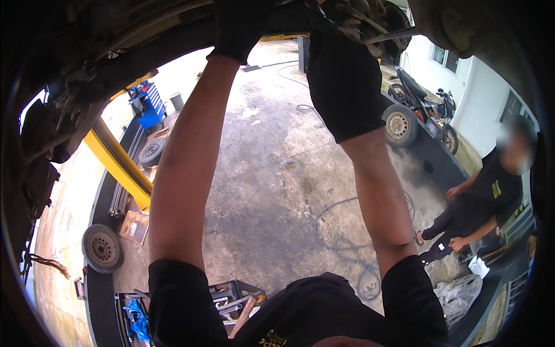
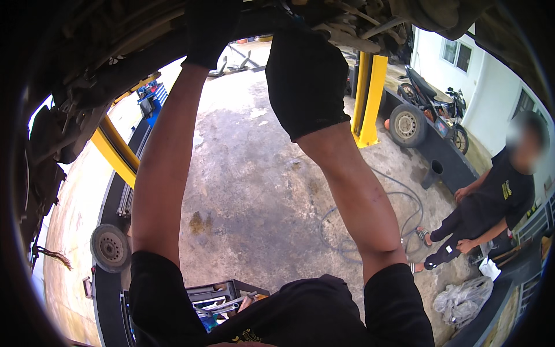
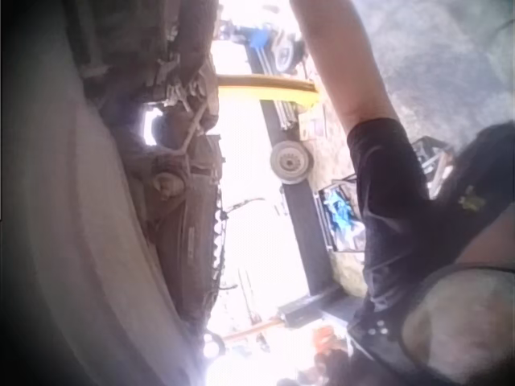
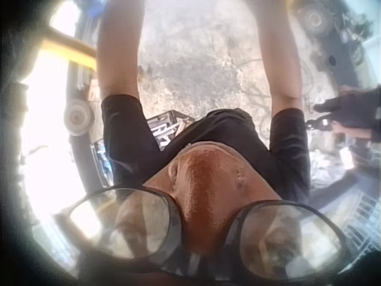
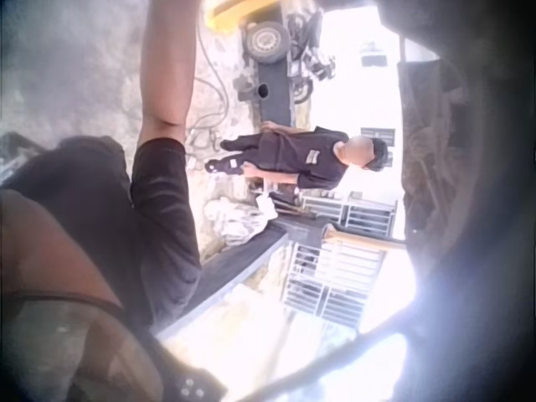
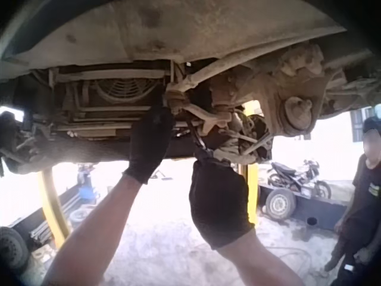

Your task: The person handles a small mechanical part at a workbench and then uses a screwdriver to work on the underside of a vehicle on a lift.

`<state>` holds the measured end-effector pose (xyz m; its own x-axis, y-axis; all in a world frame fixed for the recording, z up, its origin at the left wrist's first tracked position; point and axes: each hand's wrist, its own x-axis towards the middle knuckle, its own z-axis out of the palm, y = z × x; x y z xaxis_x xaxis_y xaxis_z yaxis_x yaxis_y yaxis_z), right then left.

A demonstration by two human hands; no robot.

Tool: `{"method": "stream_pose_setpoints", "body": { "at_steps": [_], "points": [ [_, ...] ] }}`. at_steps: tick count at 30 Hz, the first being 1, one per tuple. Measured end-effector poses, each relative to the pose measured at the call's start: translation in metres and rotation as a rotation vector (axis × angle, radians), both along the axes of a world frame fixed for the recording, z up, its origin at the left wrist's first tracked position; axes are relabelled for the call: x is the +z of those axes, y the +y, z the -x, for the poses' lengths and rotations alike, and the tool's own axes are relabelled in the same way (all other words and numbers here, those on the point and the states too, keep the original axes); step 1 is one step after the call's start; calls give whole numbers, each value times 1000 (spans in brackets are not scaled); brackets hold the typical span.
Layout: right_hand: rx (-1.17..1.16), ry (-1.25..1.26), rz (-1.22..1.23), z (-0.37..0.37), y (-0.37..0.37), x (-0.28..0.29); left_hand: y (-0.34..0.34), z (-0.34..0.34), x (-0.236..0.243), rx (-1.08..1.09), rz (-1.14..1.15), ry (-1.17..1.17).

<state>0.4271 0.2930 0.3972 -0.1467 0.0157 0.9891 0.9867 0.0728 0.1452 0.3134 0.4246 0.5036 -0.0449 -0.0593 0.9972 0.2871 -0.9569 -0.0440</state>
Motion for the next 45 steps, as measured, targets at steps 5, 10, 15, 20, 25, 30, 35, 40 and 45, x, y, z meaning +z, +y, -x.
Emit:
{"method": "stream_pose_setpoints", "body": {
  "at_steps": [5,10,15,20,25,30,35,40,45],
  "points": [
    [-43,26,9,7,2,-3,6,-1,1,-9,-29,2],
    [-25,45,-13,12,2,-3,9,3,0,-27,-49,24],
    [-75,37,-47,14,9,0,6,1,2,-22,-46,43],
    [-60,-8,-97,18,16,-2,14,2,2,23,-97,28],
    [27,9,-146,30,32,0,15,-1,1,-81,-159,34],
    [169,-200,-185,13,40,8,22,6,4,-20,-211,100],
    [964,503,453,0,31,7,23,5,7,26,-282,109],
    [17,-137,27,-6,37,8,8,29,17,52,-203,168],
    [1,-119,0,-15,33,1,18,4,6,-4,-238,103]
  ]
}}
